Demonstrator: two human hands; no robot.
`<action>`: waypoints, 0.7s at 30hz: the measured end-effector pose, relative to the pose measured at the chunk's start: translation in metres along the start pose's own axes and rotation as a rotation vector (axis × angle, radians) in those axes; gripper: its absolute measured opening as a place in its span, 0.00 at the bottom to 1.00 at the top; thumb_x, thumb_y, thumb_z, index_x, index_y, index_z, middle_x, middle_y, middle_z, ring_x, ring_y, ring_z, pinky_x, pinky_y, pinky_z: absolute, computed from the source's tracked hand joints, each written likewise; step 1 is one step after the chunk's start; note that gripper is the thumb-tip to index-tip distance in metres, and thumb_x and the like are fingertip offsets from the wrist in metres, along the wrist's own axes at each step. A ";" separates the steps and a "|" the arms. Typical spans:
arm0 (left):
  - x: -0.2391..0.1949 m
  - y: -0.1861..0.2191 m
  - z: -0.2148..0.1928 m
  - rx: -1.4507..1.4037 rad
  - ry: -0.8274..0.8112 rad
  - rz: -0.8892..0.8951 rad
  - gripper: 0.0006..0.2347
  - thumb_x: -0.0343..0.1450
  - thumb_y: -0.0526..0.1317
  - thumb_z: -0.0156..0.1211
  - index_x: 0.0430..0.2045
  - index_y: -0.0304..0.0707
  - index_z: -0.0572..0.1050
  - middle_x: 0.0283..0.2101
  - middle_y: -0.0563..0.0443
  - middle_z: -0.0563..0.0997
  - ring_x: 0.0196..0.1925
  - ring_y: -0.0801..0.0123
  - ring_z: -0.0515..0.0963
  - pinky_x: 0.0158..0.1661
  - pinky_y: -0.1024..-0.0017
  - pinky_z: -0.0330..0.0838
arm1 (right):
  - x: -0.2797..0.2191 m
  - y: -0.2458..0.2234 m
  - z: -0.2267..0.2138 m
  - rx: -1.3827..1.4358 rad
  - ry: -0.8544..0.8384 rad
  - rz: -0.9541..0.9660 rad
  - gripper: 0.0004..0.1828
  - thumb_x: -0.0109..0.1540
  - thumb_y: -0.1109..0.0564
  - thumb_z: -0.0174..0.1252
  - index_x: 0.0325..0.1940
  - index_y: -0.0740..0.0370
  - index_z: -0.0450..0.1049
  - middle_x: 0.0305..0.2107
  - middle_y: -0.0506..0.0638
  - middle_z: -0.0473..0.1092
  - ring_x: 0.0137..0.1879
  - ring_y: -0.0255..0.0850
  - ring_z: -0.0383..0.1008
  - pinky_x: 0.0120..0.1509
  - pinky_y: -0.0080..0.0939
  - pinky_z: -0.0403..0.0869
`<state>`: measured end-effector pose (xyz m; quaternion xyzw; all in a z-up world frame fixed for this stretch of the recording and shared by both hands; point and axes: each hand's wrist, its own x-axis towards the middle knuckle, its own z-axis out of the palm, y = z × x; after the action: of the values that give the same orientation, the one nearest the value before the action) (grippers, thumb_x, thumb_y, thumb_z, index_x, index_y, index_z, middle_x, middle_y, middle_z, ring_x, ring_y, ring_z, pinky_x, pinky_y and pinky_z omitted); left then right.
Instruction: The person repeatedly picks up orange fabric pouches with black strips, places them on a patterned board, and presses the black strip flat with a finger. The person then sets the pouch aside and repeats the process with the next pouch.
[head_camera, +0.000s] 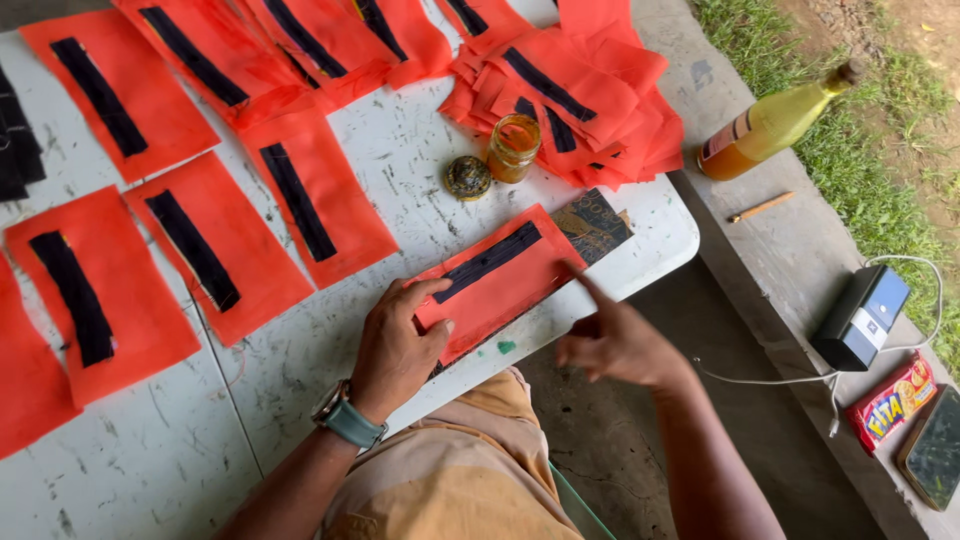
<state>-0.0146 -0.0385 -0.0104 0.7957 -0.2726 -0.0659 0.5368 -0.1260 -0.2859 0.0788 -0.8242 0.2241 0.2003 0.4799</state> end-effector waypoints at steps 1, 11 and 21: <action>-0.001 -0.001 -0.001 0.009 0.005 0.018 0.17 0.64 0.33 0.66 0.48 0.33 0.76 0.48 0.40 0.80 0.52 0.50 0.80 0.53 0.59 0.73 | 0.001 0.001 0.003 -0.109 -0.050 -0.048 0.58 0.52 0.62 0.59 0.82 0.44 0.39 0.20 0.50 0.77 0.22 0.35 0.72 0.32 0.35 0.75; 0.002 -0.009 -0.003 -0.058 -0.069 -0.109 0.17 0.70 0.39 0.62 0.54 0.36 0.74 0.52 0.44 0.81 0.43 0.60 0.82 0.43 0.65 0.76 | 0.003 -0.002 0.015 -0.547 -0.017 -0.086 0.54 0.53 0.57 0.59 0.81 0.39 0.46 0.17 0.60 0.73 0.22 0.45 0.74 0.38 0.46 0.76; 0.005 -0.019 -0.006 -0.148 -0.091 -0.087 0.18 0.75 0.44 0.55 0.58 0.37 0.72 0.55 0.46 0.82 0.43 0.65 0.81 0.43 0.66 0.75 | -0.009 -0.035 0.094 -0.766 -0.176 -0.110 0.53 0.55 0.56 0.57 0.81 0.28 0.45 0.23 0.62 0.73 0.30 0.56 0.75 0.39 0.55 0.74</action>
<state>-0.0007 -0.0311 -0.0239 0.7613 -0.2563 -0.1450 0.5777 -0.1248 -0.1864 0.0654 -0.9341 0.0468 0.3131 0.1653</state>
